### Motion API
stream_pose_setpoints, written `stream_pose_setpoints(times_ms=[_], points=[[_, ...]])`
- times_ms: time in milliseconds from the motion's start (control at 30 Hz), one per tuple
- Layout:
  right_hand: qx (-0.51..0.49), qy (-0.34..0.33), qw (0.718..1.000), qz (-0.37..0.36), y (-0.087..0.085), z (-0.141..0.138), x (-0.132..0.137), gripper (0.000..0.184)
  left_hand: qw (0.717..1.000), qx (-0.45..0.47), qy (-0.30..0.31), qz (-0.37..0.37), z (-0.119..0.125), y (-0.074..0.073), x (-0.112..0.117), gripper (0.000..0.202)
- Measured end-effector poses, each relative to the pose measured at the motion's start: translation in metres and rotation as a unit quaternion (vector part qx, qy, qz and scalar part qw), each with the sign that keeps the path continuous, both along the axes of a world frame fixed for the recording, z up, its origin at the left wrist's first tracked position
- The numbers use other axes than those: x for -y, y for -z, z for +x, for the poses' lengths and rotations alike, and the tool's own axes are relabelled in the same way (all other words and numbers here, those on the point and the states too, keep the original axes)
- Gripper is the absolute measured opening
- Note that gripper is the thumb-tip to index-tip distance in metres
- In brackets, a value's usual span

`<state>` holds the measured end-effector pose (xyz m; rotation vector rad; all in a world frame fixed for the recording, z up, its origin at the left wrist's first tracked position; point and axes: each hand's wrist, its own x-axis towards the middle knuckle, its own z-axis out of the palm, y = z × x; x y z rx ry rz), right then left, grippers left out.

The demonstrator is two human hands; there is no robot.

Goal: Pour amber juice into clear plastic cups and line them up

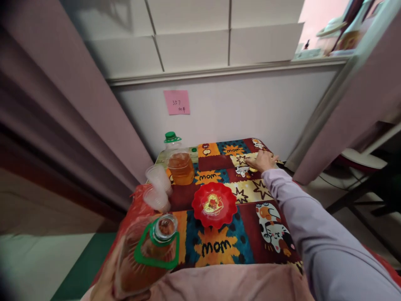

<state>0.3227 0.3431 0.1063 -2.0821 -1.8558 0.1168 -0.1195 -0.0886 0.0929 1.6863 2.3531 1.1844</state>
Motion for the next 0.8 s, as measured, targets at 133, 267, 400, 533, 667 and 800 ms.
stream_pose_setpoints(times_ms=[133, 267, 400, 533, 667, 800], points=[[-0.125, -0.151, 0.973, 0.120, -0.024, -0.044, 0.040, 0.050, 0.997, -0.013, 0.060, 0.050, -0.007, 0.024, 0.014, 0.121], [-0.217, -0.381, 0.881, 0.179, -0.039, -0.118, 0.114, 0.021, 0.995, -0.028, 0.072, 0.070, -0.010, 0.035, 0.018, 0.123], [-0.216, -0.528, 0.803, 0.173, -0.033, -0.197, 0.170, 0.017, 0.994, -0.013, 0.075, 0.077, -0.012, 0.036, 0.018, 0.123], [-0.191, -0.540, 0.811, 0.117, -0.029, -0.254, 0.180, 0.014, 0.994, -0.014, 0.075, 0.080, -0.013, 0.036, 0.019, 0.126], [-0.176, -0.516, 0.834, 0.088, -0.036, -0.283, 0.173, 0.017, 0.991, -0.029, 0.088, 0.091, -0.014, 0.037, 0.021, 0.132], [-0.089, -0.580, 0.808, 0.049, -0.036, -0.298, 0.178, 0.026, 0.989, -0.047, 0.098, 0.102, -0.018, 0.040, 0.020, 0.128]])
